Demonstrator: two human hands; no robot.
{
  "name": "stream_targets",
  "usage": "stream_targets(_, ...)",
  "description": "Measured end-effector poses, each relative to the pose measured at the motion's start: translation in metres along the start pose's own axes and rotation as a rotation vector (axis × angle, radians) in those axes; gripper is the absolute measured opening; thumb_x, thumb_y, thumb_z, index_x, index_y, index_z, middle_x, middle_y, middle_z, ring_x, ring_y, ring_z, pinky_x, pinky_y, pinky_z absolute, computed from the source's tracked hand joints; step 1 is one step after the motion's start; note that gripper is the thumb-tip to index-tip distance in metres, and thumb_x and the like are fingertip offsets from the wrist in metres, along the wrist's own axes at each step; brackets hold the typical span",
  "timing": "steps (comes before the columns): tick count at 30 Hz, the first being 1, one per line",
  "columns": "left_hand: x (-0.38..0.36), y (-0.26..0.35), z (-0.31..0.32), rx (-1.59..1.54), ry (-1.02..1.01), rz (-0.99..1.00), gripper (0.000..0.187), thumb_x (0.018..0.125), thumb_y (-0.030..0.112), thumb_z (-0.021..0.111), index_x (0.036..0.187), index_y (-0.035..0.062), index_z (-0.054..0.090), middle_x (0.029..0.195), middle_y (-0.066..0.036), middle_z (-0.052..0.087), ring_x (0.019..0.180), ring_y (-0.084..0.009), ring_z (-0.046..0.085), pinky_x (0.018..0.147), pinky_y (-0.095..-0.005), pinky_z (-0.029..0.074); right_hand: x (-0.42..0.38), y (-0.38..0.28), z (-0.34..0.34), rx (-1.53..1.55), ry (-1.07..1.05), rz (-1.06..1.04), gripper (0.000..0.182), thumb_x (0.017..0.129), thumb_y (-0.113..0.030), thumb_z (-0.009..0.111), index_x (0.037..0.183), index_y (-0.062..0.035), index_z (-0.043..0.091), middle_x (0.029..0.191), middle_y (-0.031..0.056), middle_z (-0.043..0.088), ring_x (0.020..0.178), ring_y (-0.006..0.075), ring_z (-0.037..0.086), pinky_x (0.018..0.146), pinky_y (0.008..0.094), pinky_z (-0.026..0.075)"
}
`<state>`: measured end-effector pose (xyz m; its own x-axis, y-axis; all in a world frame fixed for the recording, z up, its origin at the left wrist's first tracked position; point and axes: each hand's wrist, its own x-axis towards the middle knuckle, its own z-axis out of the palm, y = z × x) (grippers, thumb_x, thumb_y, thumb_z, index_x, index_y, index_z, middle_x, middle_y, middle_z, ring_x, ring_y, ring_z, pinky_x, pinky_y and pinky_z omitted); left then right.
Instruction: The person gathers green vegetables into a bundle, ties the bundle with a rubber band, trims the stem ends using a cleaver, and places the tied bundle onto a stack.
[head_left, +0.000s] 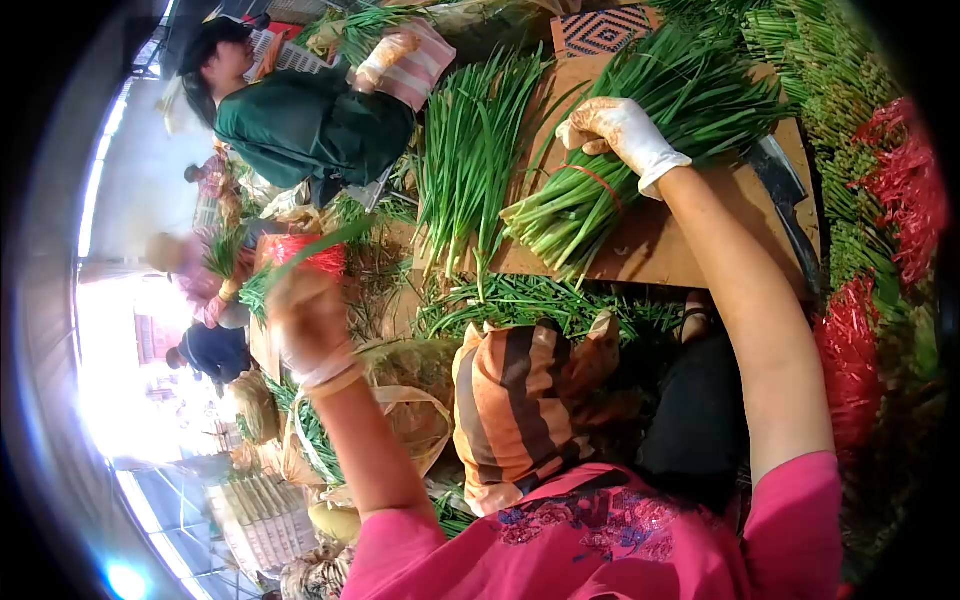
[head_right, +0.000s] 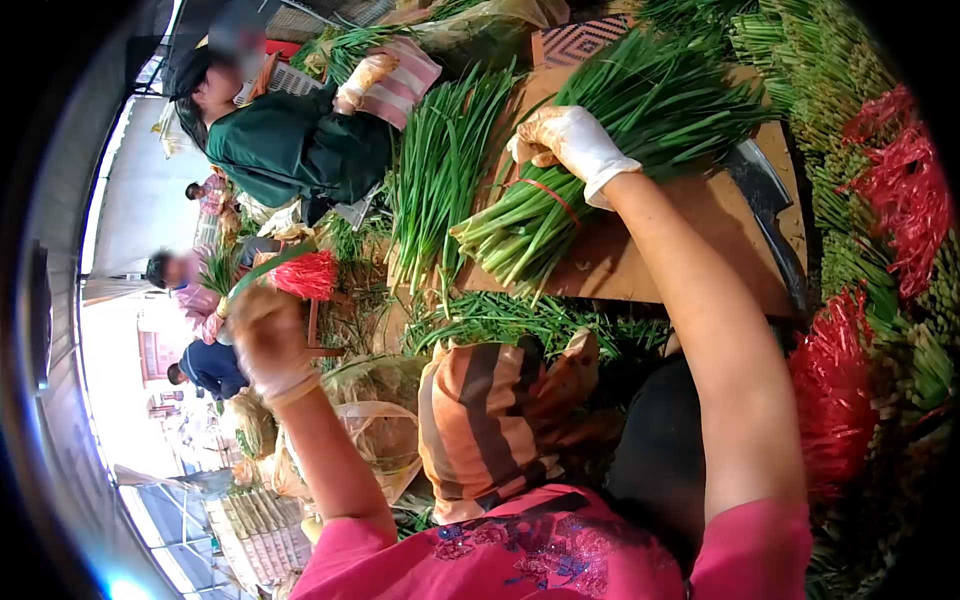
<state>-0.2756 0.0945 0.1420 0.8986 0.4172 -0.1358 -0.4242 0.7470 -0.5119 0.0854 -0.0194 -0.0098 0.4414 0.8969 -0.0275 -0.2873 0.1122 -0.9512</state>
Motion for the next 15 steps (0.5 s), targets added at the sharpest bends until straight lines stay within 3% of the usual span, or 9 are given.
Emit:
stream_targets(2, -0.054, 0.032, 0.006, -0.149, 0.053, -0.120, 0.007, 0.087, 0.006, 0.054, 0.081, 0.0027, 0.056, 0.068, -0.003, 0.051, 0.059, -0.0123, 0.047, 0.057, -0.0271, 0.044, 0.008, 0.006, 0.001, 0.006, -0.030, -0.019, 0.017, 0.088, -0.017, 0.060, 0.079, -0.0043, 0.065, 0.083, 0.0038, 0.068, 0.070, 0.0083, 0.059, 0.059, 0.0211, 0.046)
stream_targets(4, -0.055, 0.018, 0.003, -0.804, 0.111, -0.148, 0.009, 0.085, 0.007, 0.056, 0.093, 0.0050, 0.058, 0.068, -0.005, 0.051, 0.059, -0.0151, 0.049, 0.056, -0.0310, 0.045, 0.009, 0.005, 0.008, 0.032, 0.001, -0.046, 0.019, 0.089, -0.014, 0.057, 0.077, -0.0013, 0.064, 0.078, 0.0078, 0.067, 0.062, 0.0101, 0.056, 0.054, 0.0223, 0.043)
stream_targets(7, -0.021, -0.037, -0.043, -2.551, 0.172, 0.023, 0.040, 0.080, 0.007, 0.061, 0.120, 0.0162, 0.062, 0.066, -0.007, 0.051, 0.059, -0.0220, 0.054, 0.056, -0.0356, 0.046, 0.009, 0.005, 0.013, 0.005, 0.008, -0.052, 0.019, 0.089, -0.013, 0.057, 0.075, -0.0009, 0.063, 0.075, 0.0075, 0.066, 0.059, 0.0091, 0.053, 0.051, 0.0216, 0.039)
stream_targets(11, 0.062, -0.078, -0.086, -2.596, 0.544, -0.126, 0.037, 0.080, 0.016, 0.062, 0.118, 0.0177, 0.062, 0.071, -0.007, 0.055, 0.060, -0.0264, 0.057, 0.052, -0.0372, 0.046, 0.006, 0.006, 0.008, -0.023, 0.005, -0.042, 0.018, 0.089, -0.017, 0.058, 0.079, -0.0036, 0.064, 0.076, 0.0013, 0.066, 0.062, 0.0061, 0.053, 0.054, 0.0196, 0.042)
stream_targets(13, 0.101, -0.087, -0.109, -2.459, 0.566, -0.125, 0.034, 0.081, 0.016, 0.060, 0.115, 0.0161, 0.059, 0.067, -0.008, 0.057, 0.058, -0.0259, 0.059, 0.051, -0.0373, 0.047, 0.006, 0.005, 0.008, -0.026, -0.005, -0.039, 0.018, 0.090, -0.017, 0.058, 0.079, -0.0035, 0.064, 0.075, 0.0011, 0.065, 0.062, 0.0062, 0.053, 0.054, 0.0196, 0.042)
stream_targets(15, 0.133, -0.083, -0.128, -2.289, 0.427, -0.015, 0.027, 0.081, 0.016, 0.058, 0.108, 0.0134, 0.056, 0.065, -0.009, 0.058, 0.058, -0.0264, 0.062, 0.051, -0.0376, 0.048, 0.004, 0.006, 0.009, -0.042, -0.014, -0.080, 0.019, 0.090, -0.018, 0.058, 0.079, -0.0034, 0.064, 0.076, 0.0013, 0.065, 0.062, 0.0064, 0.054, 0.054, 0.0194, 0.042)
